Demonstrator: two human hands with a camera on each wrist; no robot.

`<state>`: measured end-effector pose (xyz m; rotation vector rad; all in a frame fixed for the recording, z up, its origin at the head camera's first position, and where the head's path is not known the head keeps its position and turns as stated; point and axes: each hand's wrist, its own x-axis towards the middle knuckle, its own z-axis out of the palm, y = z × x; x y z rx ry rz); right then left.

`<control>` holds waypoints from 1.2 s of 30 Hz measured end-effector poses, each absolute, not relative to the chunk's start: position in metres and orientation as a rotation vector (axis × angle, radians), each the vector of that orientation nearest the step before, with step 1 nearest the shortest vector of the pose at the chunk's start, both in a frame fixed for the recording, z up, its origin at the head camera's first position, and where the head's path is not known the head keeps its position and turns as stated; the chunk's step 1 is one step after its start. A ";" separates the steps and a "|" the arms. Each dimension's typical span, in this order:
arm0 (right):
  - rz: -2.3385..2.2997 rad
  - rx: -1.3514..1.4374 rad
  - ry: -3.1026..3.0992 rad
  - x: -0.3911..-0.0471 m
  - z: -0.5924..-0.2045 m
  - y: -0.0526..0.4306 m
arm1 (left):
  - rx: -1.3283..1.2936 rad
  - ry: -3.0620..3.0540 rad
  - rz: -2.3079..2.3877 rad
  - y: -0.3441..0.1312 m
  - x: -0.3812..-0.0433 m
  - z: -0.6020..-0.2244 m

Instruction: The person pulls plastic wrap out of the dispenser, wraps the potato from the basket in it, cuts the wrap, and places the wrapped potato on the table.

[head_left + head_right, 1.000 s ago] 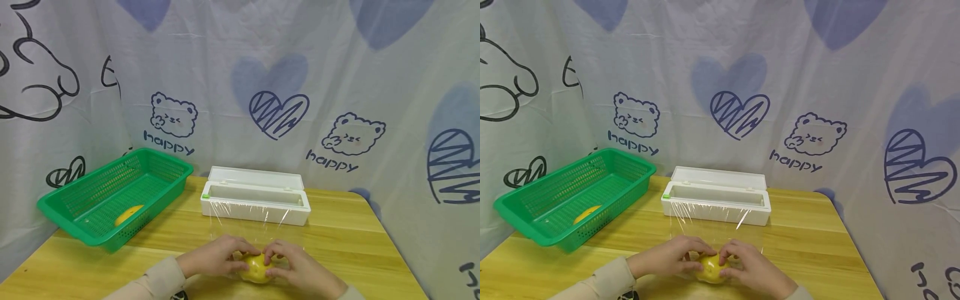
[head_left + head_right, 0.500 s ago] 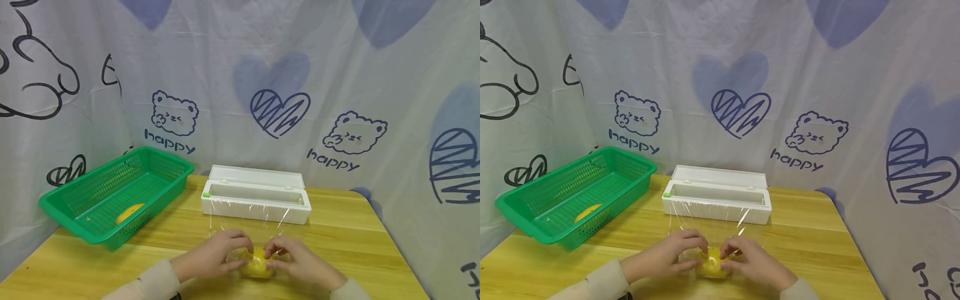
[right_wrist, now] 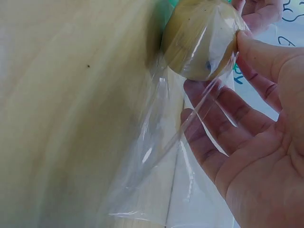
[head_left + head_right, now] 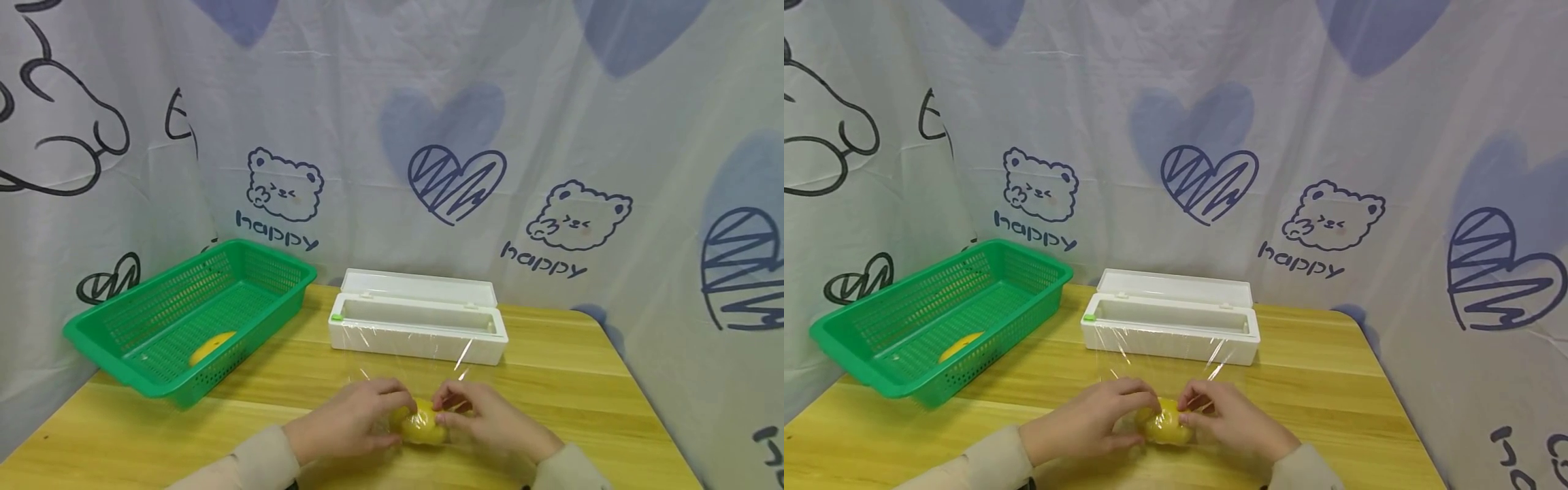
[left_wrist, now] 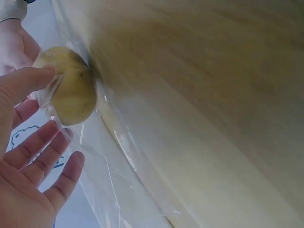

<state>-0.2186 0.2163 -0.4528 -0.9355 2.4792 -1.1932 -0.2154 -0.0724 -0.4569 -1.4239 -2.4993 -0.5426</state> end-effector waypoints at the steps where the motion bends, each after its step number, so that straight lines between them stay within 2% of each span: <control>1: -1.194 -0.926 2.479 -0.219 -0.453 0.216 | -1.403 -2.520 -0.547 -0.072 -0.216 -0.457; 13: -1.220 -0.888 2.485 -0.228 -0.454 0.218 | -1.272 -2.690 -0.650 -0.064 -0.225 -0.458; 24: -1.115 -0.884 2.614 -0.232 -0.443 0.220 | -1.319 -2.710 -0.951 -0.064 -0.244 -0.461; 27: -1.081 -0.978 2.720 -0.227 -0.438 0.218 | -1.301 -2.744 -1.030 -0.065 -0.248 -0.461; 32: -0.941 -1.315 2.868 -0.220 -0.437 0.210 | -1.279 -2.796 -1.113 -0.064 -0.254 -0.459; 36: -0.869 -1.306 2.916 -0.218 -0.440 0.207 | -1.269 -2.828 -1.214 -0.063 -0.259 -0.459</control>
